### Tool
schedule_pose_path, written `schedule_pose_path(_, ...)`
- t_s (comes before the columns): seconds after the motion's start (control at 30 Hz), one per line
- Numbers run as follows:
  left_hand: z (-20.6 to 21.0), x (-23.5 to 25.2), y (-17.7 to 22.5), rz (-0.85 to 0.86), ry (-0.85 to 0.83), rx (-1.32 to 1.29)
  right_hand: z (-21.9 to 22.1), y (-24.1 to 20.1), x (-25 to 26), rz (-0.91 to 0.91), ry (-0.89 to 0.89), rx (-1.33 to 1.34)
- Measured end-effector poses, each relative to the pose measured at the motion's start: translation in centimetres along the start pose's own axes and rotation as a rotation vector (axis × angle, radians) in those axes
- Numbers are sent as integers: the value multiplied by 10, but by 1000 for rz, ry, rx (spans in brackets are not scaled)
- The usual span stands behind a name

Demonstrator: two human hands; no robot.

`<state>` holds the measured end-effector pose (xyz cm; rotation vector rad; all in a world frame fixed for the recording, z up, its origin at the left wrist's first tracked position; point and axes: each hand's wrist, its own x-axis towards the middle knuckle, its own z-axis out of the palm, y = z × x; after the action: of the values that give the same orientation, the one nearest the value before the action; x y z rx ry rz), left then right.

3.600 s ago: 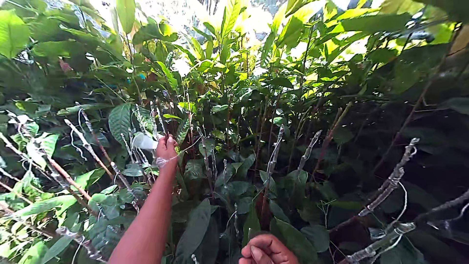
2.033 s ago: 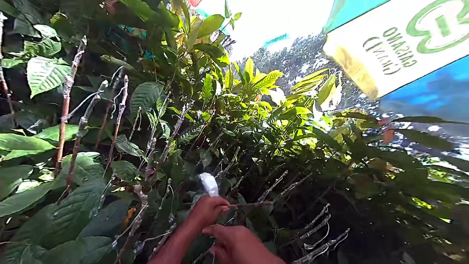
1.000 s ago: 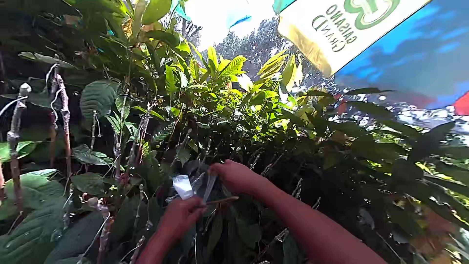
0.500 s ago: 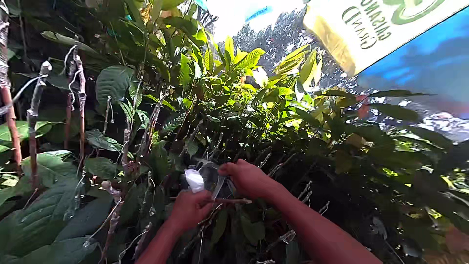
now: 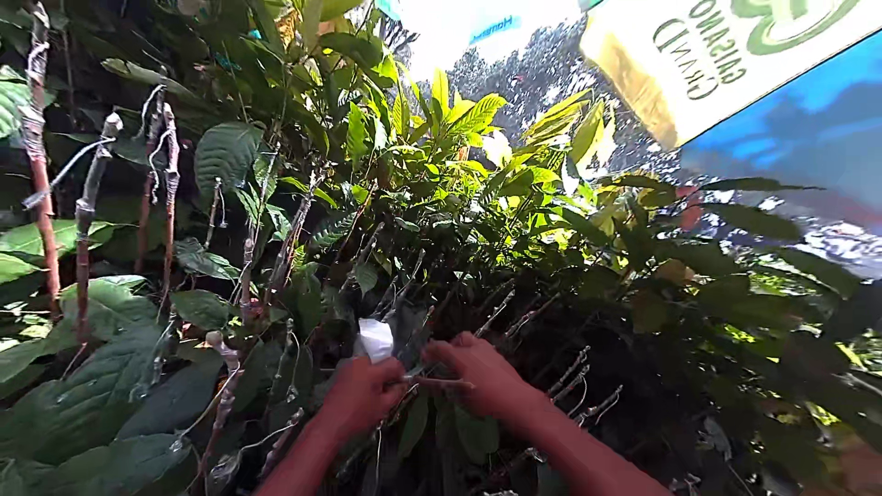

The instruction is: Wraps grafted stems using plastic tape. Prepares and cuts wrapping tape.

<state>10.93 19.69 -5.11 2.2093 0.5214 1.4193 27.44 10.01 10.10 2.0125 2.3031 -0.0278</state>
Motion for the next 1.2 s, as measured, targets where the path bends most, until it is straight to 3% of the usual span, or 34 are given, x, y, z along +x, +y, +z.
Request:
schedule_pose_path(0.1, -11, 4, -6, -23, 117, 21, 63, 2, -12, 3, 147, 5)
schedule_pose_path(0.17, -5, 5, -1, -53, 105, -9, 79, -9, -19, 61, 268, 93)
schedule_pose_path(0.27, 4, 10, 6, -133, 25, -74, 88, -57, -34, -99, 458, 50)
schedule_pose_path(0.3, 5, 11, 9, -141, -41, -80, 79, -70, -38, -141, 433, 106)
schedule_pose_path(0.37, 7, 9, 13, -73, -162, -60, 37, -71, -32, -119, 215, 324)
schedule_pose_path(0.43, 9, 5, 13, 18, -236, -28, -6, -33, -10, -81, -11, 437)
schedule_pose_path(0.47, 12, 3, 10, 85, -198, -3, -13, -11, -2, -37, -67, 348)
schedule_pose_path(0.57, 0, 5, 2, 134, 24, 68, 20, 12, -1, 56, -8, 51)
schedule_pose_path(0.67, -10, 7, -2, 66, 204, 94, 55, 23, -16, 173, 128, 174)
schedule_pose_path(0.73, -14, 13, -4, -11, 251, 27, 67, 0, -36, 139, 215, 183)
schedule_pose_path(0.83, -6, 17, 6, -76, 110, -59, 56, -63, -63, -204, 379, 304)
schedule_pose_path(0.87, -1, 16, 12, -57, 27, -52, 37, -66, -59, -231, 384, 421)
schedule_pose_path(0.93, 9, 9, 18, 14, -91, -12, -7, -25, -41, -144, 282, 413)
schedule_pose_path(1.0, 7, 8, 19, 49, -69, 17, -10, 6, -38, 30, 168, 101)
schedule_pose_path(1.07, -8, 15, 21, 17, -42, 16, 25, -20, -43, -33, 297, -121)
schedule_pose_path(1.13, -9, 14, 27, 26, -64, 24, 31, -55, -46, -200, 391, -37)
schedule_pose_path(1.2, 2, 9, 31, 80, -105, 50, -12, -44, -30, -114, 214, 156)
